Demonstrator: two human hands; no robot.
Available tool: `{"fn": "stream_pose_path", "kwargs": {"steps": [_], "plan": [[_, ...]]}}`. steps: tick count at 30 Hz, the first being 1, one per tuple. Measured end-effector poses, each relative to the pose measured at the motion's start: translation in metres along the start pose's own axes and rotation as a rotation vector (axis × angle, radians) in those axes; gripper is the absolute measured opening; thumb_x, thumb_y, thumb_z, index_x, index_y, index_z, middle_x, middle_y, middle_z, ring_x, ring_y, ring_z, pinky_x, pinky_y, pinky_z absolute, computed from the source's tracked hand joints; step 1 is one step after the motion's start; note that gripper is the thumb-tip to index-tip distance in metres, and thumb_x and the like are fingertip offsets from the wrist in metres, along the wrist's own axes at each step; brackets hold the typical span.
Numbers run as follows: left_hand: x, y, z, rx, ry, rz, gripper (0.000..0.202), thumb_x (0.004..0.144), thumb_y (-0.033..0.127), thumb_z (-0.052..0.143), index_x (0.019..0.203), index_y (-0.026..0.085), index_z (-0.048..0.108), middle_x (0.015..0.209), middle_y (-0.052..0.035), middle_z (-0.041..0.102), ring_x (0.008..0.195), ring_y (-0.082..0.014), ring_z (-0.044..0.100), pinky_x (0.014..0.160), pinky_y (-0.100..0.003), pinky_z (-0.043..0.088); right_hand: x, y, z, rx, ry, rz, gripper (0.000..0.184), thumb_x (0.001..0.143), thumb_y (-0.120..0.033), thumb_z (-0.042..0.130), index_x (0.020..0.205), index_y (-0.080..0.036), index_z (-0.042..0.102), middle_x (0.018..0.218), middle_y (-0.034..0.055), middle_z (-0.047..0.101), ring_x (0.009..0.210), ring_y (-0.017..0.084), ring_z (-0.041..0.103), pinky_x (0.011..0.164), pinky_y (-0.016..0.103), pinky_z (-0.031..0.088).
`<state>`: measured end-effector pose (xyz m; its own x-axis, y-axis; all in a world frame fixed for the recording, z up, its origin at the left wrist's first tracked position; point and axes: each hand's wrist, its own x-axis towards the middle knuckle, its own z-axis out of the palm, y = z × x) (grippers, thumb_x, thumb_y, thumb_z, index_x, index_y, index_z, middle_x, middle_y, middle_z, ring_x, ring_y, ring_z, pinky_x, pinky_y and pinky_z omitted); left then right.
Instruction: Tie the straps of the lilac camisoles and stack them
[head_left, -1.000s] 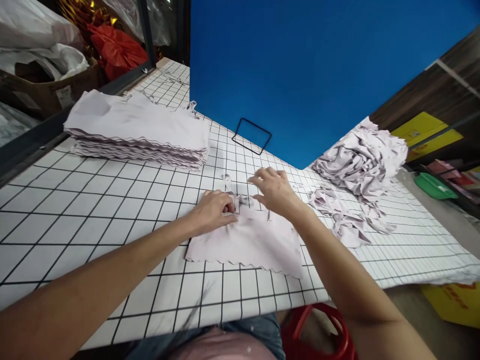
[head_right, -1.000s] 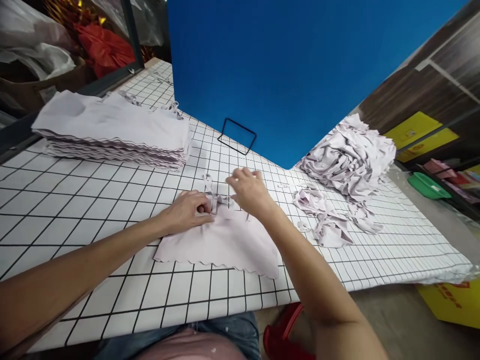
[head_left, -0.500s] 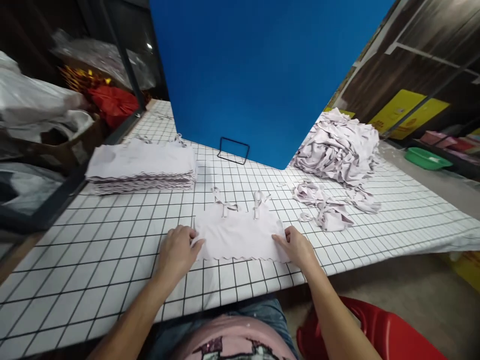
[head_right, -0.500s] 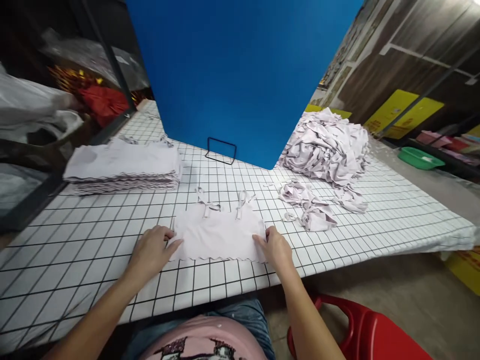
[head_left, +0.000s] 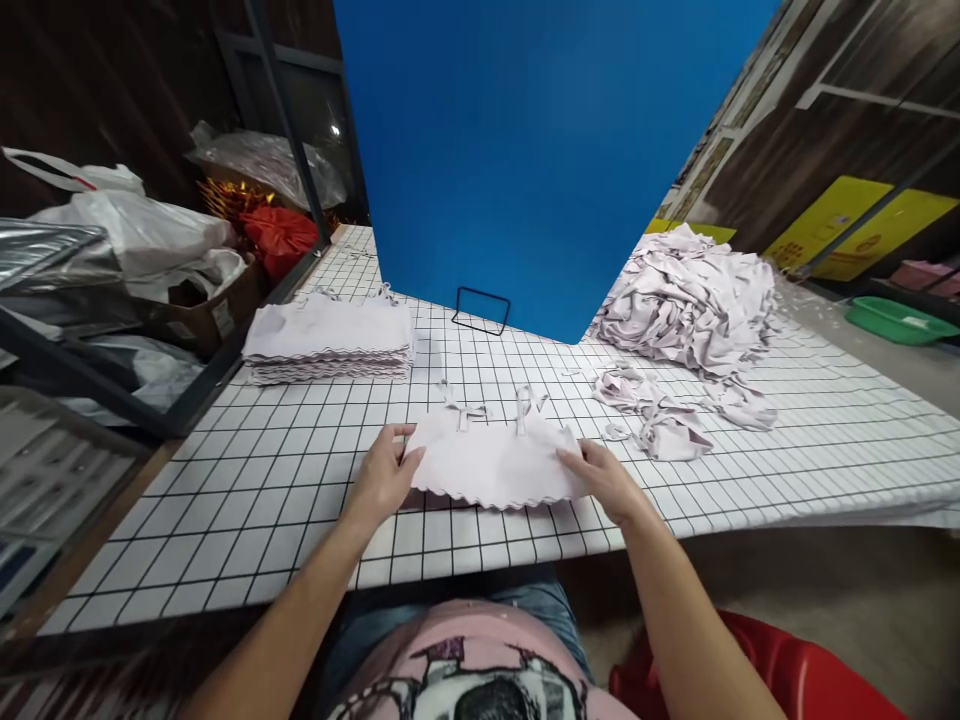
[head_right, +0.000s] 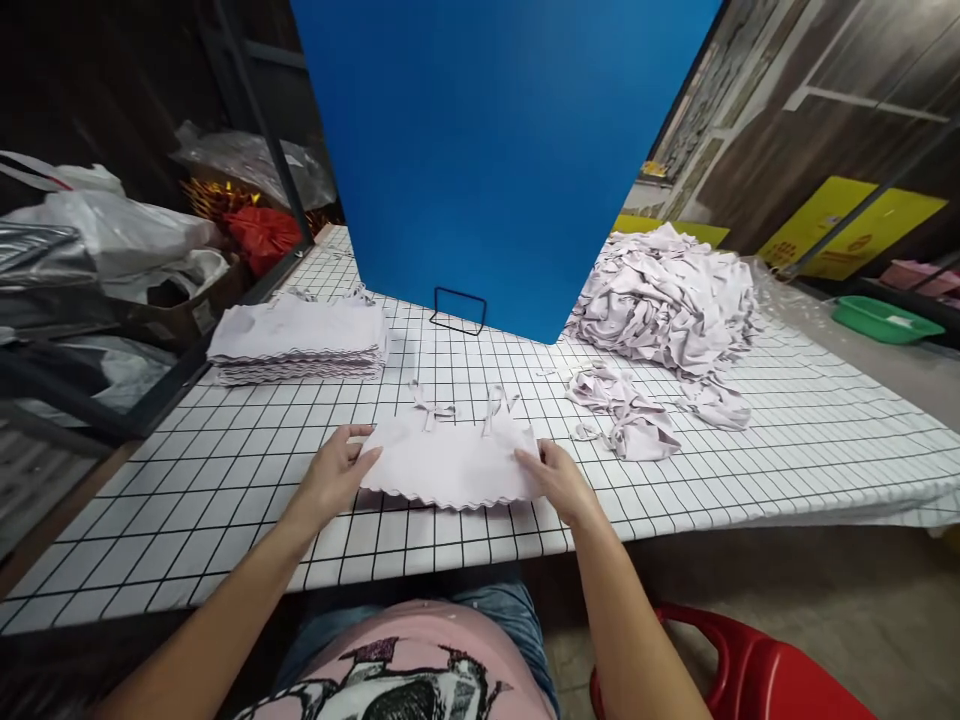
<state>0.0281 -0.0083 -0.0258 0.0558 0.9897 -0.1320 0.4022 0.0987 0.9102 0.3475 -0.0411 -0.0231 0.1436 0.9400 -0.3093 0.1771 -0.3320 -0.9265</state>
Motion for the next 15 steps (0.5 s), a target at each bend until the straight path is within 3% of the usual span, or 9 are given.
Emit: {"fn": "stream_pose_path", "kwargs": {"steps": [4,8,12,15], "plan": [[-0.017,0.045,-0.033,-0.134,0.073,0.13,0.054,0.081,0.048,0.064,0.124,0.018,0.05,0.068,-0.0004,0.067,0.061,-0.019,0.066,0.053,-0.026,0.049,-0.014,-0.052,-0.013,0.252,0.01,-0.047,0.036,0.073,-0.041,0.078,0.091,-0.021,0.055,0.07,0.0,0.064,0.057,0.014,0.061,0.049,0.025,0.051],[-0.027,0.083,-0.066,-0.211,0.102,0.159,0.05,0.078,0.046,0.068,0.119,0.02,0.058,0.065,0.0004,0.066,0.055,-0.017,0.063,0.049,-0.024,0.048,-0.023,-0.099,-0.014,0.252,-0.036,-0.128,0.05,0.073,-0.038,0.08,0.115,-0.025,0.055,0.071,-0.0014,0.066,0.054,0.014,0.062,0.046,0.023,0.051],[-0.022,0.089,-0.09,-0.16,0.139,0.113,0.036,0.076,0.048,0.069,0.098,0.019,0.069,0.062,0.0002,0.061,0.048,-0.0121,0.052,0.039,-0.02,0.038,-0.015,-0.126,0.005,0.184,-0.132,-0.141,0.039,0.074,-0.042,0.079,0.103,-0.021,0.062,0.068,-0.0001,0.063,0.05,0.011,0.058,0.042,0.02,0.048],[0.013,0.09,-0.116,-0.132,0.18,0.05,0.026,0.075,0.039,0.072,0.088,0.017,0.072,0.07,-0.0028,0.065,0.052,-0.0111,0.052,0.041,-0.02,0.037,0.017,-0.153,0.034,0.125,-0.21,-0.162,0.031,0.075,-0.04,0.079,0.09,-0.016,0.066,0.07,0.0018,0.063,0.052,0.009,0.056,0.041,0.017,0.046]]}}
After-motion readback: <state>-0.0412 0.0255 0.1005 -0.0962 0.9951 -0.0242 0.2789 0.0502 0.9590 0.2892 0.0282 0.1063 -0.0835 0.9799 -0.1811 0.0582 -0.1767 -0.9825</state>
